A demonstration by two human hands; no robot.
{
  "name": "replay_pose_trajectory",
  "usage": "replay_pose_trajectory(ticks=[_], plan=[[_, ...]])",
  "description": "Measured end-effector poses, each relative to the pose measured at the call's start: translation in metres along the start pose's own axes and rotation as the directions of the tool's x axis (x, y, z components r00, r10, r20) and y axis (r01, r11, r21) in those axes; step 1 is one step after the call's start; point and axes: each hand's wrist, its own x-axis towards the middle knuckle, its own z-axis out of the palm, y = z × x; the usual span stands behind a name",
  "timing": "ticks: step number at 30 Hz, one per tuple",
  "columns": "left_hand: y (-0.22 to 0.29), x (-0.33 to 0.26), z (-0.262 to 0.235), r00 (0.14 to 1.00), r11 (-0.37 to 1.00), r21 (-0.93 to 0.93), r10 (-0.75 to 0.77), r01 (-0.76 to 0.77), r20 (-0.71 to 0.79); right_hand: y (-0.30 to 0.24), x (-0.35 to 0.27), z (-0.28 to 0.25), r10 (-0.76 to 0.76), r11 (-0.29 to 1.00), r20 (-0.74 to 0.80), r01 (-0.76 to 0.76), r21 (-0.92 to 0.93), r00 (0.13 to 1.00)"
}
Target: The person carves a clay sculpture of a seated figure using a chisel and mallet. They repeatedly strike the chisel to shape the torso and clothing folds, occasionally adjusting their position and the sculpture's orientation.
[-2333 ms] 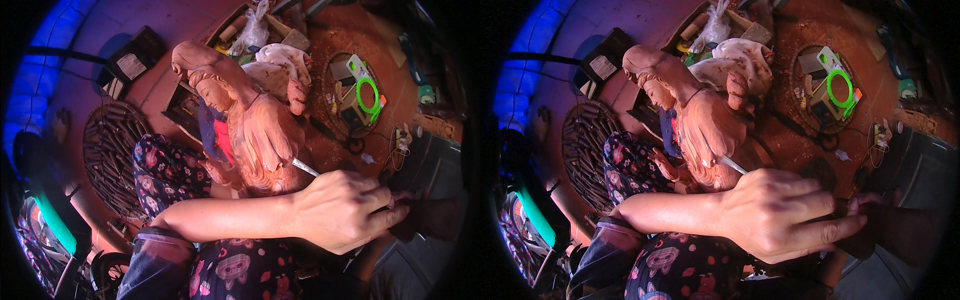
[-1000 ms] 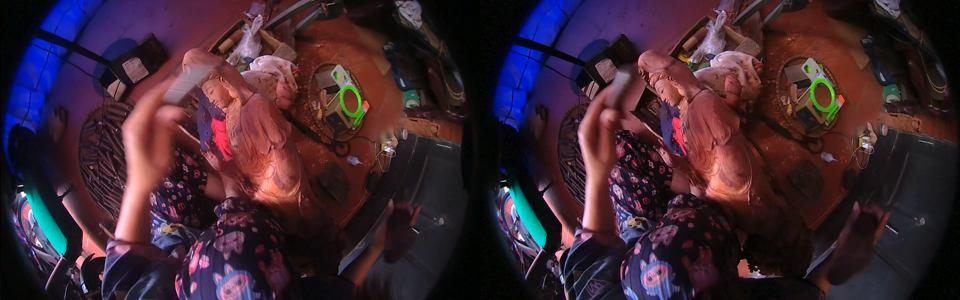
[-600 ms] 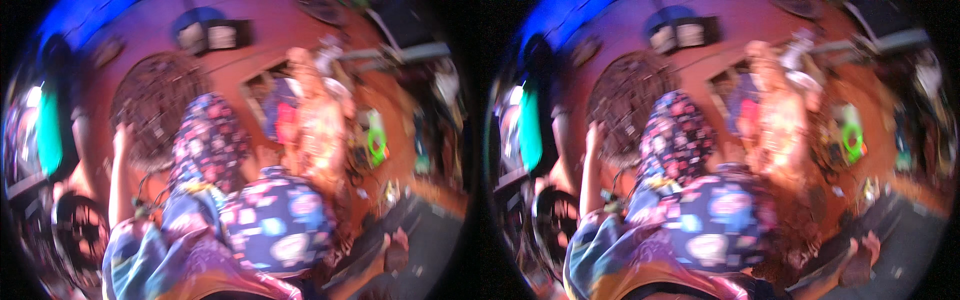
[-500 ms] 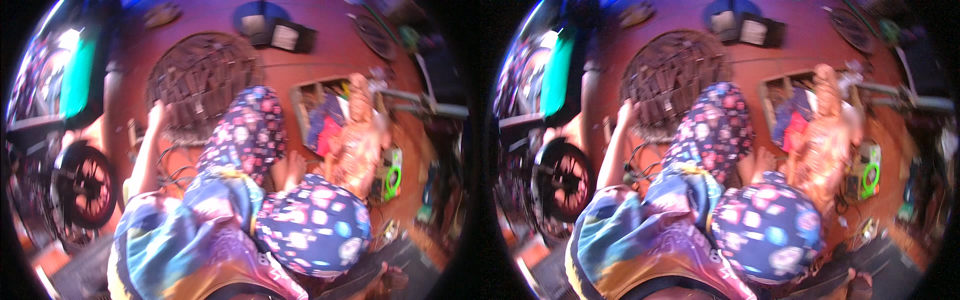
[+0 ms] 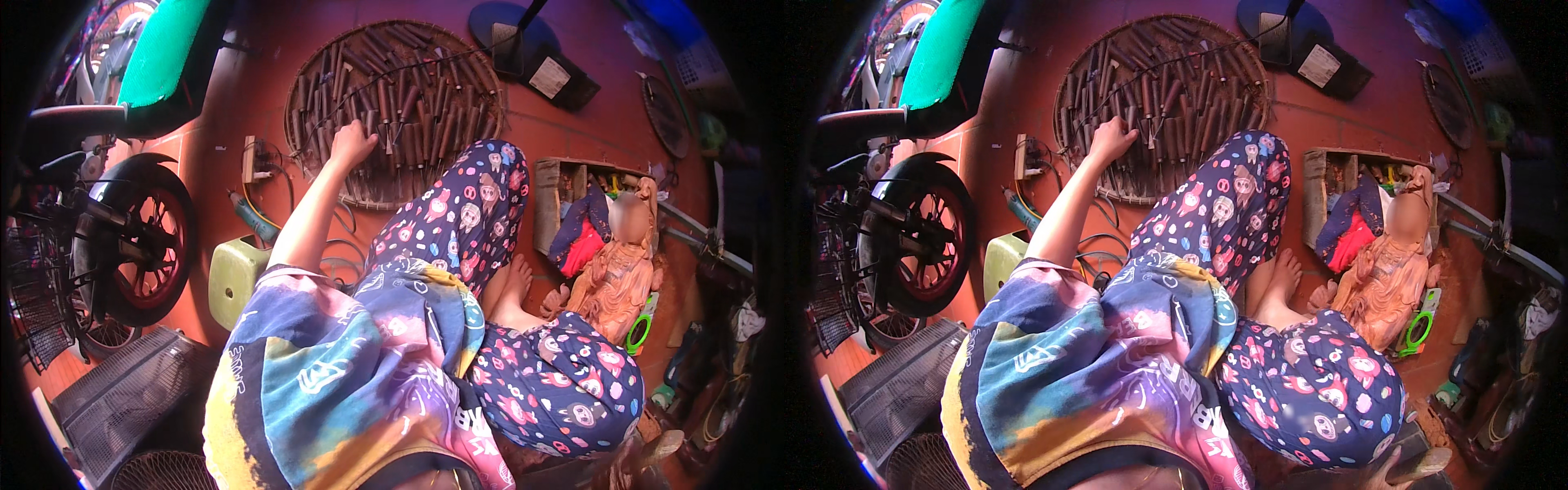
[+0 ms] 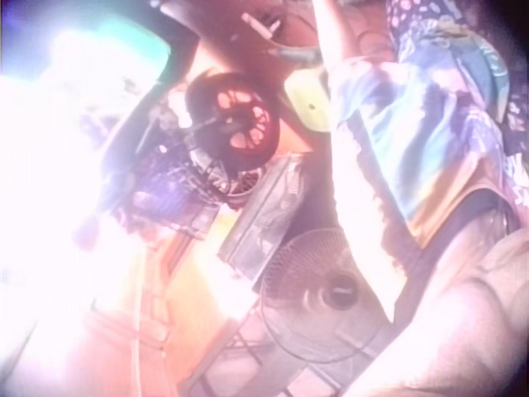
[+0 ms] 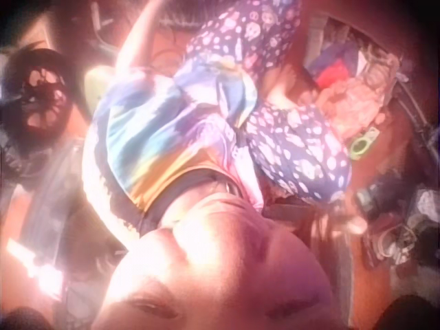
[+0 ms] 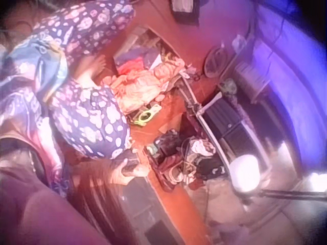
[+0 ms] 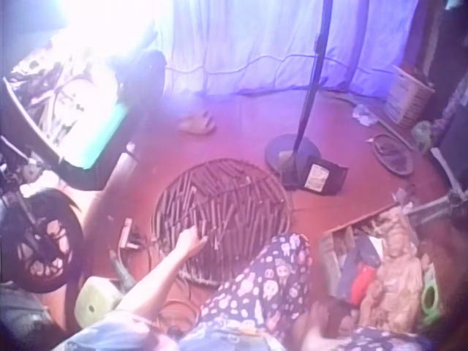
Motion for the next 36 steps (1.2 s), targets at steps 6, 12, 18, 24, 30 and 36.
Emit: replay_pose_trajectory(ticks=[6, 12, 18, 24, 30, 36], plan=[[-0.007, -0.012, 0.003, 0.988, 0.991, -0.064, -0.123, 0.117, -0.090, 0.045, 0.010, 0.091, 0.016, 0.957, -0.096, -0.043, -0.288, 0.995], [-0.038, -0.018, -0.031, 0.962, 0.963, -0.178, -0.230, 0.202, -0.147, 0.027, 0.009, 0.080, 0.128, 0.970, -0.137, -0.153, -0.189, 0.982], [-0.026, 0.029, -0.031, 0.983, 0.957, -0.285, -0.107, 0.061, -0.149, 0.026, 0.011, 0.059, 0.134, 0.980, -0.094, -0.146, -0.134, 0.986], [-0.032, 0.046, -0.049, 0.990, 0.927, -0.356, -0.136, 0.115, -0.033, 0.030, 0.004, 0.072, 0.091, 0.995, -0.088, -0.095, -0.041, 0.992], [-0.029, -0.010, -0.010, 0.994, 0.994, 0.074, -0.087, 0.083, 0.059, 0.053, -0.029, -0.144, 0.183, 0.822, -0.095, -0.099, 0.561, 0.979], [-0.010, 0.002, 0.005, 0.973, 0.929, 0.305, -0.228, 0.209, 0.027, 0.153, -0.164, -0.369, 0.607, 0.667, -0.257, -0.306, 0.679, 0.752]])
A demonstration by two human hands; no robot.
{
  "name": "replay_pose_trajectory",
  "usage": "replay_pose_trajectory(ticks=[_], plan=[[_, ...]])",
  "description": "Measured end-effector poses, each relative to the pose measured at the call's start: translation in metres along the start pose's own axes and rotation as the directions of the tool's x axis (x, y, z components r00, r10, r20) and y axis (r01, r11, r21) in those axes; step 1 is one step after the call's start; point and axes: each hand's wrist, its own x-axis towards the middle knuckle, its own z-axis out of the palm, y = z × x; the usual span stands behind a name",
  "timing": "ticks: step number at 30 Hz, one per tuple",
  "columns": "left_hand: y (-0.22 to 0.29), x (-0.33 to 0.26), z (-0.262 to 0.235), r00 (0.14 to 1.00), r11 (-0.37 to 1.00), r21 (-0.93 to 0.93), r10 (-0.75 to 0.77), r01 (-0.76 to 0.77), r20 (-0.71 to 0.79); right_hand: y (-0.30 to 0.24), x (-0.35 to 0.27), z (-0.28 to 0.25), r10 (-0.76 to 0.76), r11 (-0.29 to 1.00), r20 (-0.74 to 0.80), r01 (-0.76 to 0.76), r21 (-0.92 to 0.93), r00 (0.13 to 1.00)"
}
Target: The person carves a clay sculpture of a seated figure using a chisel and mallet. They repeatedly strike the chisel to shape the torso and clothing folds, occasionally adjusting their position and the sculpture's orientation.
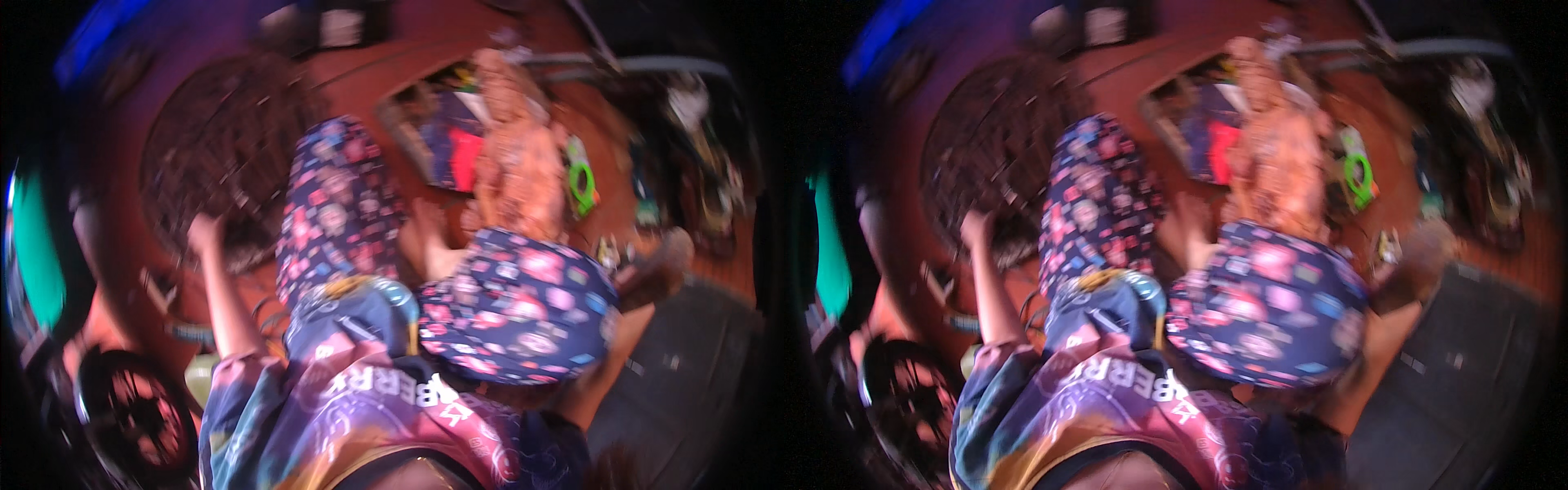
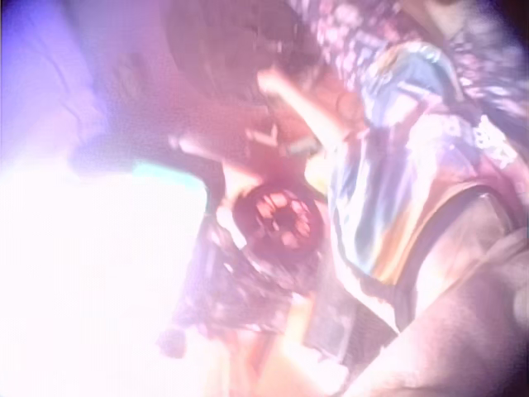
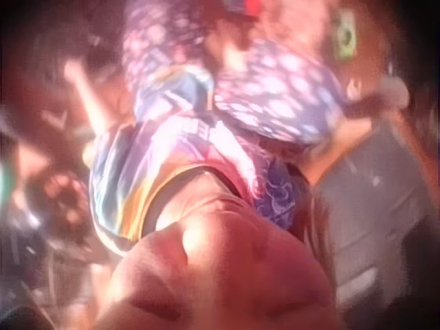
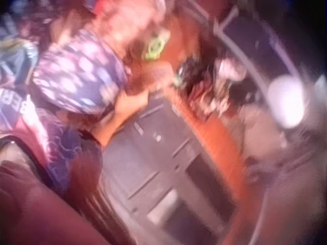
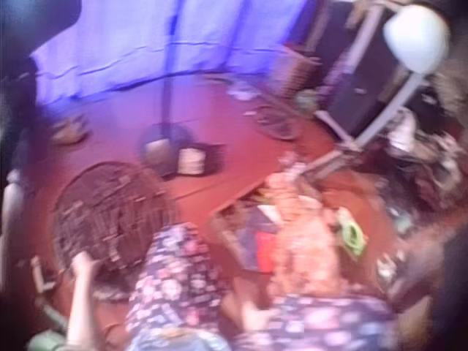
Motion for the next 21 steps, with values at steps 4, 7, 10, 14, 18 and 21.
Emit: replay_pose_trajectory(ticks=[4, 7, 10, 14, 18, 21], plan=[[-0.016, 0.027, 0.000, 0.996, 0.996, -0.084, -0.031, 0.038, 0.090, 0.015, -0.019, -0.039, -0.026, 0.994, -0.080, 0.018, -0.108, 0.996], [-0.041, 0.042, 0.017, 0.996, 0.997, -0.068, 0.052, -0.047, 0.068, 0.027, -0.019, -0.050, -0.058, 0.969, -0.165, 0.016, -0.246, 0.985], [-0.050, 0.051, 0.007, 0.999, 0.996, 0.087, 0.034, -0.034, 0.003, 0.048, -0.017, -0.068, 0.037, 0.971, -0.179, -0.078, -0.226, 0.983], [0.025, 0.040, -0.088, 0.996, 0.940, -0.338, 0.072, -0.050, 0.051, 0.096, -0.010, -0.075, 0.021, 0.983, -0.213, -0.058, -0.172, 0.977], [0.208, -0.064, -0.193, 0.725, 0.486, -0.710, 0.687, -0.510, -0.050, 0.136, 0.021, -0.062, 0.136, 0.989, -0.175, -0.124, 0.074, 0.975], [0.335, -0.204, -0.208, 0.481, 0.409, -0.597, 0.876, -0.690, 0.045, 0.155, 0.049, -0.046, -0.058, 0.997, -0.096, 0.054, -0.049, 0.994]])
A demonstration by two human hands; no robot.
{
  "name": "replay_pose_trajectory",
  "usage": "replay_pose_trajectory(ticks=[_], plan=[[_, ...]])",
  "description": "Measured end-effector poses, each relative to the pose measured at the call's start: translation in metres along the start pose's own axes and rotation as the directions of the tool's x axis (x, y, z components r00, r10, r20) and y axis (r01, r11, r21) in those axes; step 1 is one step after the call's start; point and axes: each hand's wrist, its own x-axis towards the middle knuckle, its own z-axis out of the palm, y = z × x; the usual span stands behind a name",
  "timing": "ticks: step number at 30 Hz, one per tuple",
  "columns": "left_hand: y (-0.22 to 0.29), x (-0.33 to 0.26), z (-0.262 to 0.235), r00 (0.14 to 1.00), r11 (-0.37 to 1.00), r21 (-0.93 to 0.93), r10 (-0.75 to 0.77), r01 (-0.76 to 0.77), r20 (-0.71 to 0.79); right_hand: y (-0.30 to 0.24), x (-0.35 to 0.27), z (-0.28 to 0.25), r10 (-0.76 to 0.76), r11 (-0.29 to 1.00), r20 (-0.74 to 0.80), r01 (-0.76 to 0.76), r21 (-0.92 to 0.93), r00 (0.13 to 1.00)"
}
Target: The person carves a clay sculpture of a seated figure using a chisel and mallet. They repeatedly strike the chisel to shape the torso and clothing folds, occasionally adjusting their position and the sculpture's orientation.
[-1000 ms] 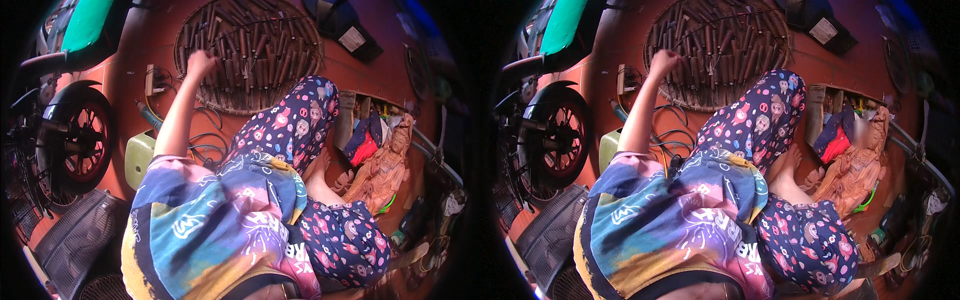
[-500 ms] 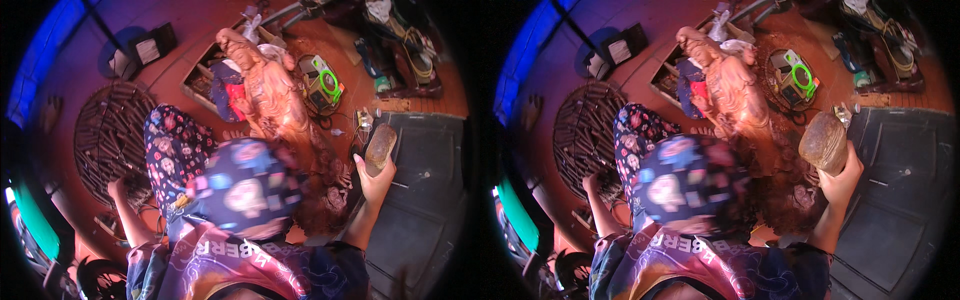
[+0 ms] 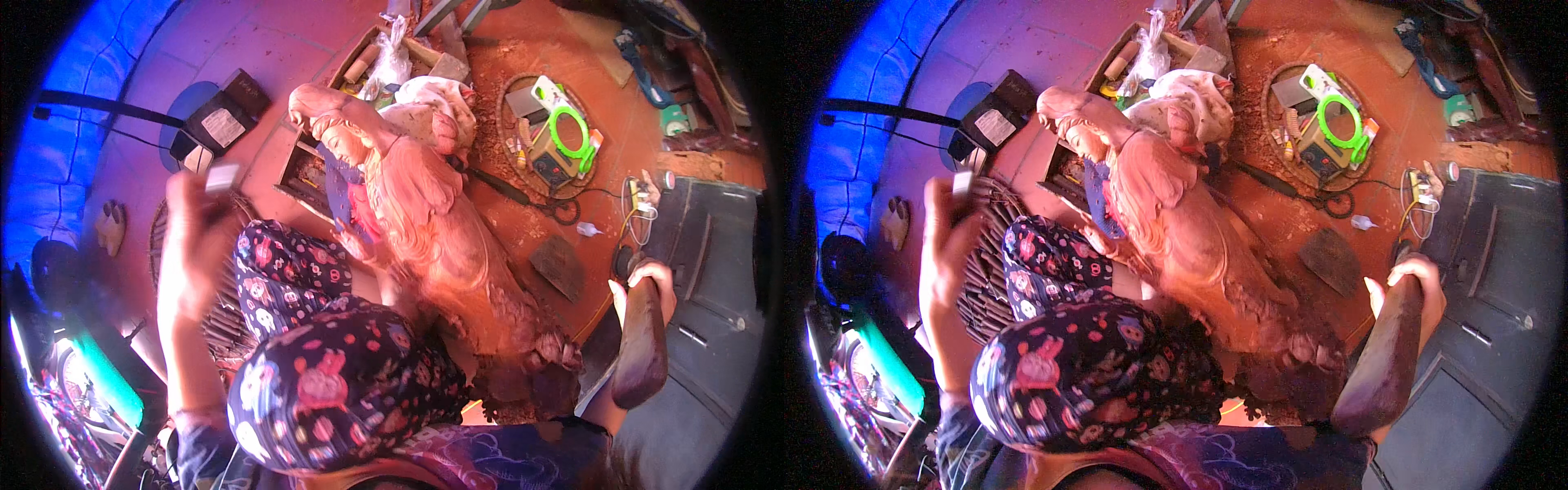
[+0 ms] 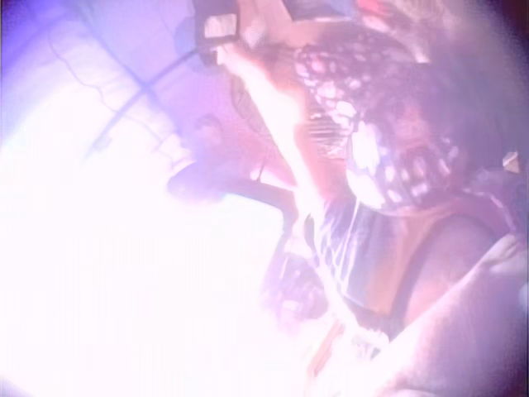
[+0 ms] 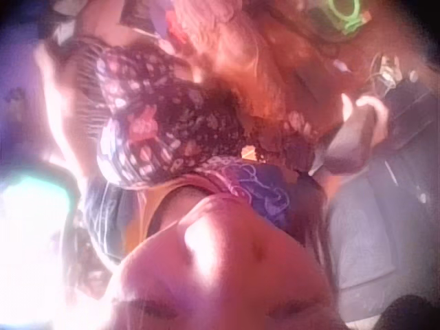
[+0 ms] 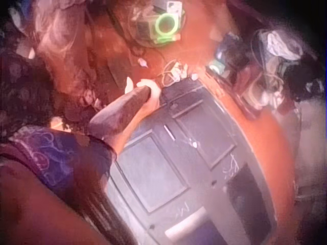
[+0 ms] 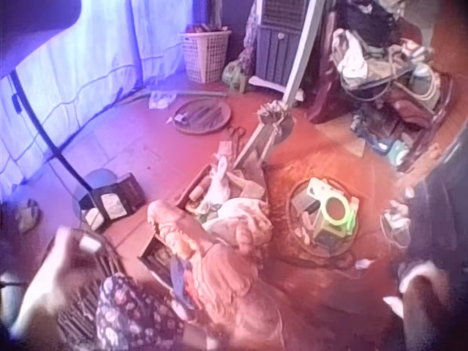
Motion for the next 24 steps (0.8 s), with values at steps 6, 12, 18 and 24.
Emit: replay_pose_trajectory(ticks=[6, 12, 18, 24], plan=[[0.141, 0.010, 0.177, 0.099, 0.420, -0.608, 0.867, -0.674, 0.489, 0.031, 0.021, 0.045, -0.400, 0.856, 0.037, 0.359, 0.371, 0.916], [0.151, 0.004, 0.236, 0.177, 0.400, -0.536, 0.891, -0.744, 0.419, 0.038, 0.017, 0.064, -0.439, 0.802, 0.022, 0.381, 0.459, 0.898], [0.128, 0.013, 0.235, 0.203, 0.341, -0.602, 0.936, -0.722, 0.287, 0.038, 0.011, 0.070, -0.421, 0.787, 0.050, 0.337, 0.517, 0.906], [0.120, 0.012, 0.226, 0.169, 0.328, -0.698, 0.943, -0.637, 0.288, 0.046, 0.005, 0.048, -0.455, 0.824, 0.168, 0.343, 0.451, 0.874]])
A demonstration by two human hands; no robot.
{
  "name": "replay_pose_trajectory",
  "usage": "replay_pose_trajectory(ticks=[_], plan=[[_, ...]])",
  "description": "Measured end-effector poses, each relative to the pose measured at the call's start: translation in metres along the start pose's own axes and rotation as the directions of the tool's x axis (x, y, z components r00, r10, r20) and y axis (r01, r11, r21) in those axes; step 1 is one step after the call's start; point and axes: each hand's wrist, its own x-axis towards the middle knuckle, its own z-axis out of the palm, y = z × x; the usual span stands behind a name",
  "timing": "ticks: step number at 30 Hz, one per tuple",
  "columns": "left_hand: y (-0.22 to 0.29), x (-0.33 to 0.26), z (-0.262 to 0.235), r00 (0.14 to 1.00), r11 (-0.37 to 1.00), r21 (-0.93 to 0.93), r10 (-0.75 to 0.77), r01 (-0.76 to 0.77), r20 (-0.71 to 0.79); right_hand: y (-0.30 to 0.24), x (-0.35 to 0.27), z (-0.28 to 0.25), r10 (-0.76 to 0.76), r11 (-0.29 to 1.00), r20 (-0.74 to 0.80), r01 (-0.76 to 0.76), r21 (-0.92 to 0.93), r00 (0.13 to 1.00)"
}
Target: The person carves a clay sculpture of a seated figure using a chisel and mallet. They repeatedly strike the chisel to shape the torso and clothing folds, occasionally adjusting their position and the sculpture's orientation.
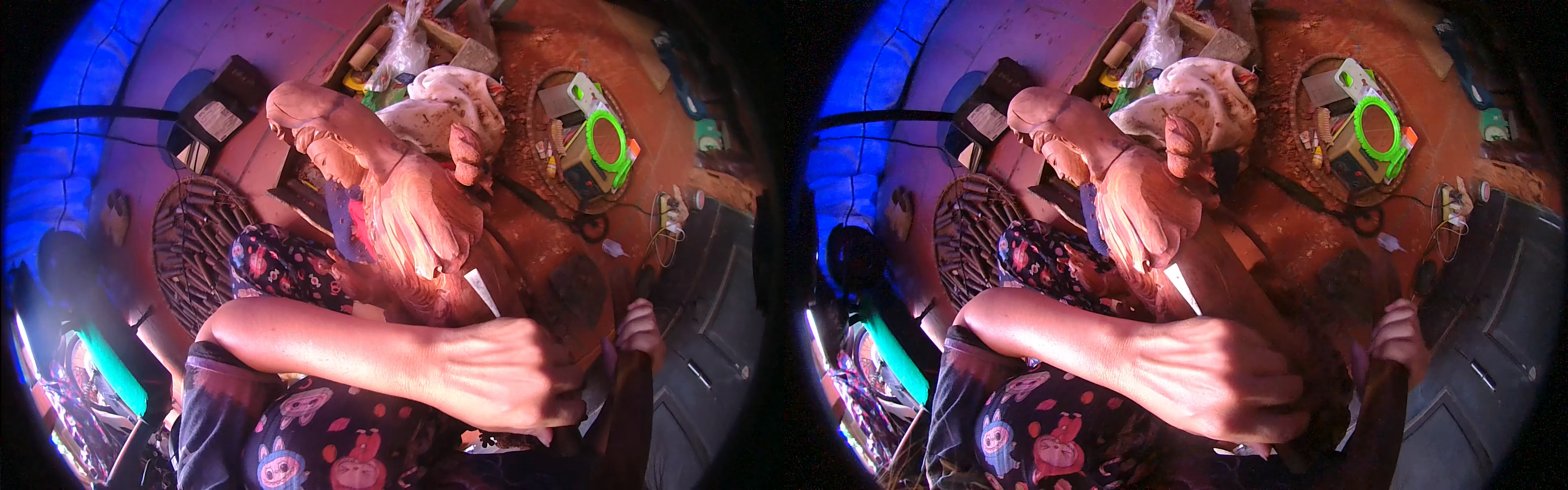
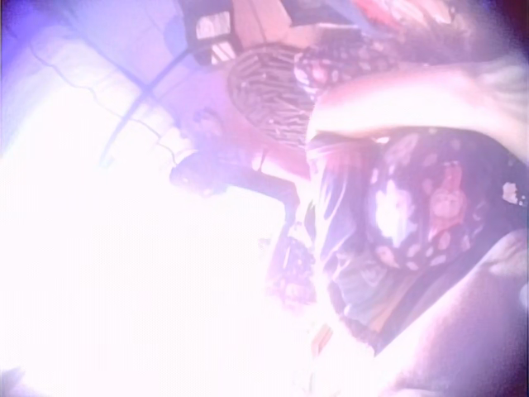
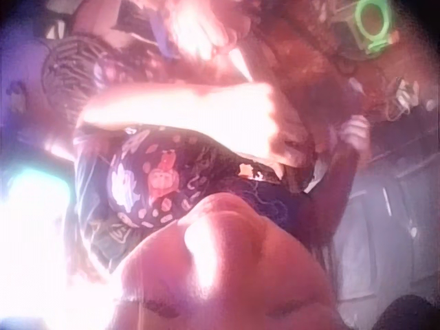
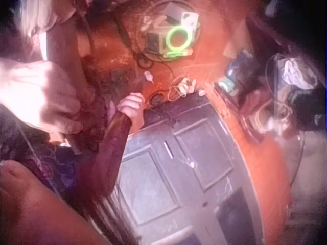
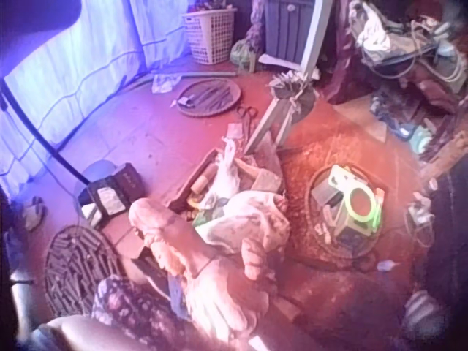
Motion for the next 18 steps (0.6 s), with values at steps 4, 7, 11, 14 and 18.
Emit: replay_pose_trajectory(ticks=[4, 7, 11, 14, 18], plan=[[0.000, -0.003, -0.006, 0.998, 0.995, -0.082, -0.051, 0.053, 0.031, -0.010, -0.009, 0.004, -0.004, 1.000, -0.013, 0.003, -0.031, 1.000], [0.001, -0.006, -0.009, 0.996, 0.992, -0.090, -0.087, 0.088, 0.021, -0.012, -0.009, 0.012, 0.006, 0.998, -0.085, -0.011, -0.062, 0.996], [0.002, -0.007, -0.008, 0.985, 0.980, -0.134, -0.157, 0.146, -0.074, -0.013, -0.007, 0.023, 0.006, 0.995, -0.153, -0.022, -0.100, 0.988], [0.000, -0.007, -0.007, 0.981, 0.980, -0.153, -0.147, 0.127, -0.125, -0.014, -0.006, 0.026, 0.012, 0.992, -0.178, -0.034, -0.120, 0.984], [-0.006, -0.006, -0.009, 0.981, 0.990, -0.141, -0.055, 0.029, -0.188, -0.014, -0.006, 0.025, 0.016, 0.989, -0.204, -0.045, -0.141, 0.979]])
